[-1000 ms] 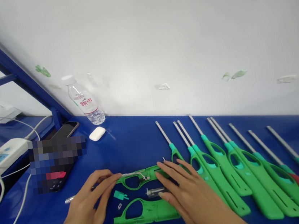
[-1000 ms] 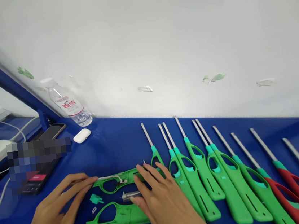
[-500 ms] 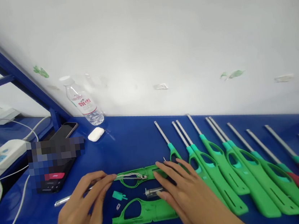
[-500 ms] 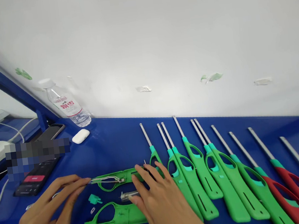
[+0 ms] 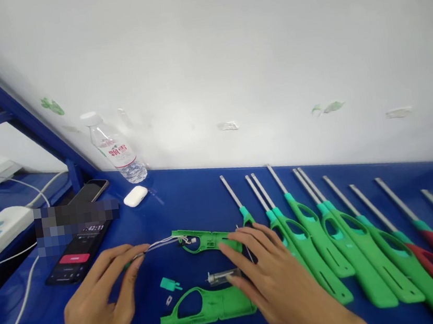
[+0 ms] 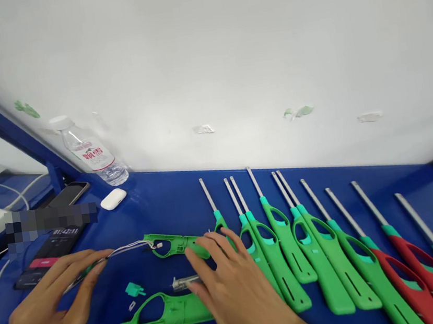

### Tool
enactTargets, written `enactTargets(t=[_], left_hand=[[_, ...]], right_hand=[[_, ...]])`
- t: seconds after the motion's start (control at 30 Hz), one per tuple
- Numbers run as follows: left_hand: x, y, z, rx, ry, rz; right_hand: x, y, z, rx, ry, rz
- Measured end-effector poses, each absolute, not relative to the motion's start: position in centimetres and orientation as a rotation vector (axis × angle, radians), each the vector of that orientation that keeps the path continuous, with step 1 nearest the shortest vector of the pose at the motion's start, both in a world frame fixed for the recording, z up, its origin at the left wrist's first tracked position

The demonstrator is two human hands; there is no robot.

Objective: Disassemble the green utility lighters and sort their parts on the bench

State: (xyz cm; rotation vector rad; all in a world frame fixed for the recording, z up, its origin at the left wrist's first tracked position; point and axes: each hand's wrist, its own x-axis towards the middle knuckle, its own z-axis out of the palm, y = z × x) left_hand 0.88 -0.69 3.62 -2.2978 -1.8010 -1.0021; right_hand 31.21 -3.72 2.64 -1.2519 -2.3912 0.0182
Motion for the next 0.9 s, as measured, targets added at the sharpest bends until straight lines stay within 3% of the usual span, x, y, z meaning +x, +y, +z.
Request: enactTargets(t=[0.17,0.47,0.9], left_hand=[[0.5,-0.5,3.5,-2.185,-1.914,-1.047],[-0.4,-0.3,2.5,-2.102,-2.068,-1.007],[0.0,-0.5,1.7,-1.956,-1.875,-1.289]], right_hand=[[30.7,-4.1,2.8,-0.932,-2.473,-0.002],[29.3,-4.6,1.8,-0.863,-2.384,-0.169],[31.6,-3.4,2.1,-1.392,-1.828,0.506]])
